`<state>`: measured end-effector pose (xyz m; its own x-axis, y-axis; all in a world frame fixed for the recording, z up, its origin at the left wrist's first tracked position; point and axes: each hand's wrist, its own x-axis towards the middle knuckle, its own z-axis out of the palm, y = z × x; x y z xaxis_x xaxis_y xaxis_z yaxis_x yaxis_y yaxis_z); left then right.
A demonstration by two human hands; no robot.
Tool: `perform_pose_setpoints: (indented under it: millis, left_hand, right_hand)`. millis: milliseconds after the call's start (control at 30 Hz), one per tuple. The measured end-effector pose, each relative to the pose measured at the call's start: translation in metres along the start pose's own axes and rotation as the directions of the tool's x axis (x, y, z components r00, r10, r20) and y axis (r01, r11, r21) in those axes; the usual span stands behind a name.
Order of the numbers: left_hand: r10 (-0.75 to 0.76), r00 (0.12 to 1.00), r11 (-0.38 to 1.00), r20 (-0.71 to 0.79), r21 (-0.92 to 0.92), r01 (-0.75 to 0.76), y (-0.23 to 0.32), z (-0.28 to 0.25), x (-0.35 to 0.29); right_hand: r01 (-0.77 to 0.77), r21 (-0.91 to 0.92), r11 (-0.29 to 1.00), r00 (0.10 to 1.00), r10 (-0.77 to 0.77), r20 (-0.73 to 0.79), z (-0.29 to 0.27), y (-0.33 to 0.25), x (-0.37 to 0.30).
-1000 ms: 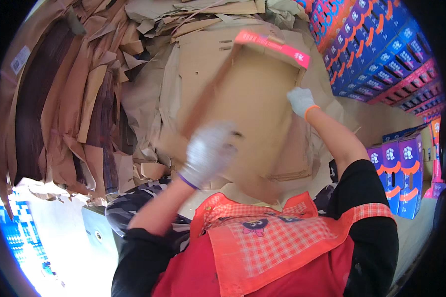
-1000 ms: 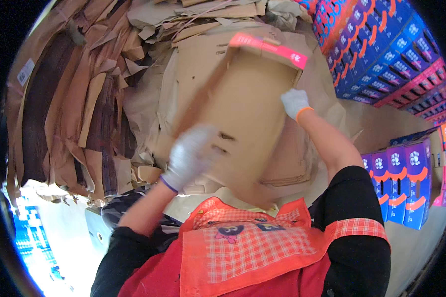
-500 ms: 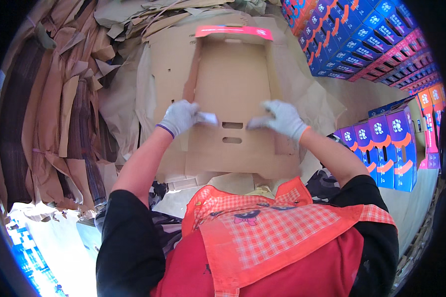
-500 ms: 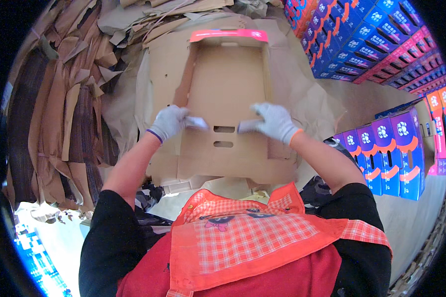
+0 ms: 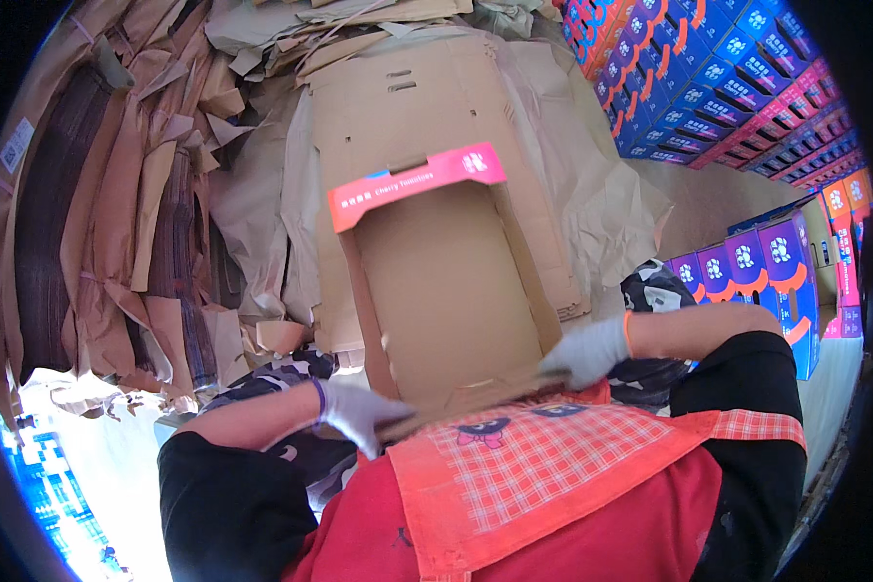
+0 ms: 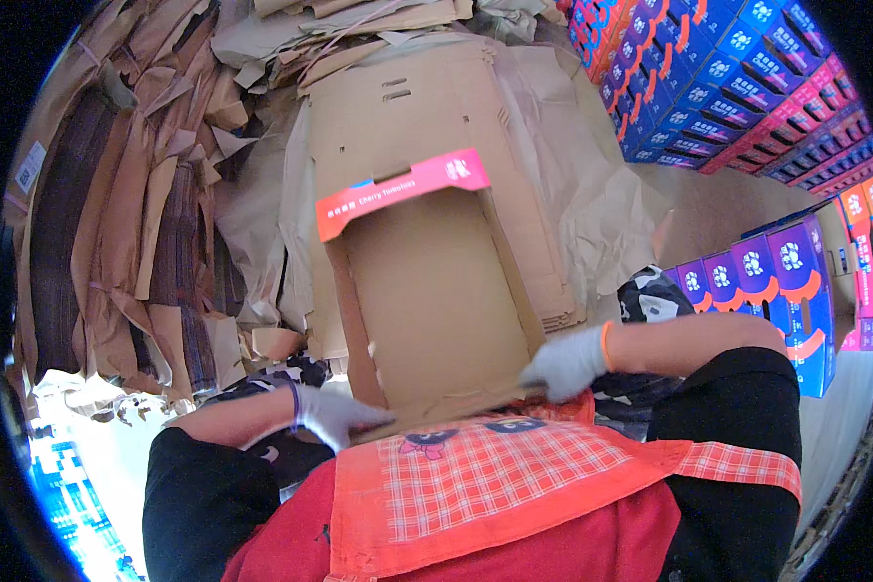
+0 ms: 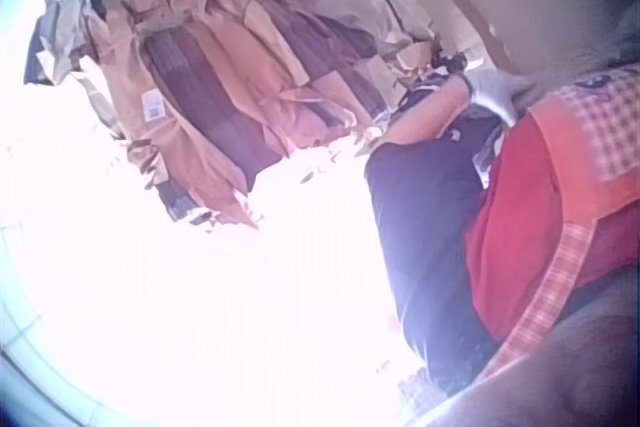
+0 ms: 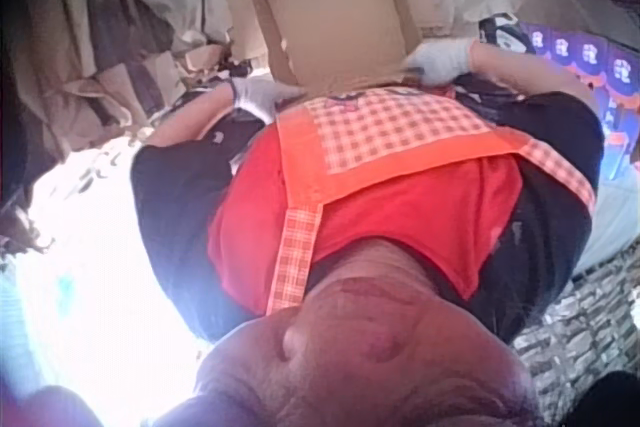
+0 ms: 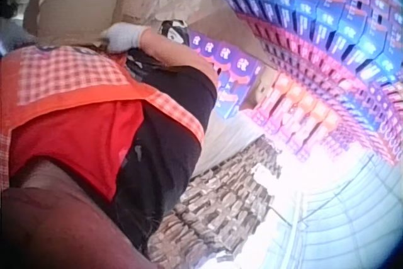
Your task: The person sits on the floor and repeatedly folds flat cardboard pieces into small rectangular boxes. They fold the side flaps, tuck the ends, and then place the finished boxes onto a growing stack to their right. The person wears gloves and an apron while working in a warehouse setting.
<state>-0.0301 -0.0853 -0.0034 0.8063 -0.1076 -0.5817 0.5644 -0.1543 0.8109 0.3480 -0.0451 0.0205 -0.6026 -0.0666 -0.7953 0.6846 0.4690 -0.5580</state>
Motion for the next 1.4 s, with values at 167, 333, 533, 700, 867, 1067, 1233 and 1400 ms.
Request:
perform_pose_setpoints:
  millis: [167, 333, 533, 700, 867, 1067, 1233, 1400]
  left_hand:
    - [-0.039, 0.675, 0.936, -0.737, 0.210, 0.283, -0.045, -0.048, -0.018]
    - [-0.439, -0.232, 0.876, -0.868, -0.356, -0.324, -0.102, -0.066, 0.048]
    - [-0.700, -0.039, 0.186, -0.713, -0.130, -0.974, -0.091, -0.046, 0.115]
    - [-0.314, 0.296, -0.465, -0.902, -0.126, -0.876, -0.053, -0.043, 0.174]
    - [-0.436, 0.708, -0.317, -0.556, -0.641, -0.699, -0.043, -0.047, 0.230]
    - [0.147, 0.388, 0.989, -0.910, 0.132, -0.065, 0.073, -0.019, 0.132]
    - [0.503, 0.141, 0.674, -0.852, 0.490, 0.553, 0.167, -0.083, 0.044]
    - [0.372, 0.226, 0.718, -0.901, 0.433, 0.545, 0.159, -0.135, 0.029]
  right_hand:
    - [-0.058, -0.181, 0.982, 0.524, -0.124, -0.843, -0.043, 0.083, 0.015]
    - [0.263, 0.386, 0.884, 0.027, 0.393, -0.919, -0.049, 0.105, 0.085]
    - [0.801, 0.596, 0.047, 0.438, 0.632, -0.639, -0.060, 0.141, 0.081]
    - [0.803, 0.288, 0.521, 0.193, 0.230, -0.954, -0.116, 0.056, -0.061]
    - [-0.238, -0.224, 0.945, 0.139, -0.195, -0.971, -0.127, -0.081, -0.089]
    - [0.089, -0.429, 0.899, -0.401, -0.362, -0.841, -0.142, -0.062, -0.030]
    - [0.559, -0.164, 0.813, -0.580, 0.242, -0.778, -0.135, -0.038, -0.025]
    - [-0.188, 0.142, 0.972, -0.344, 0.071, -0.936, -0.110, -0.044, -0.059]
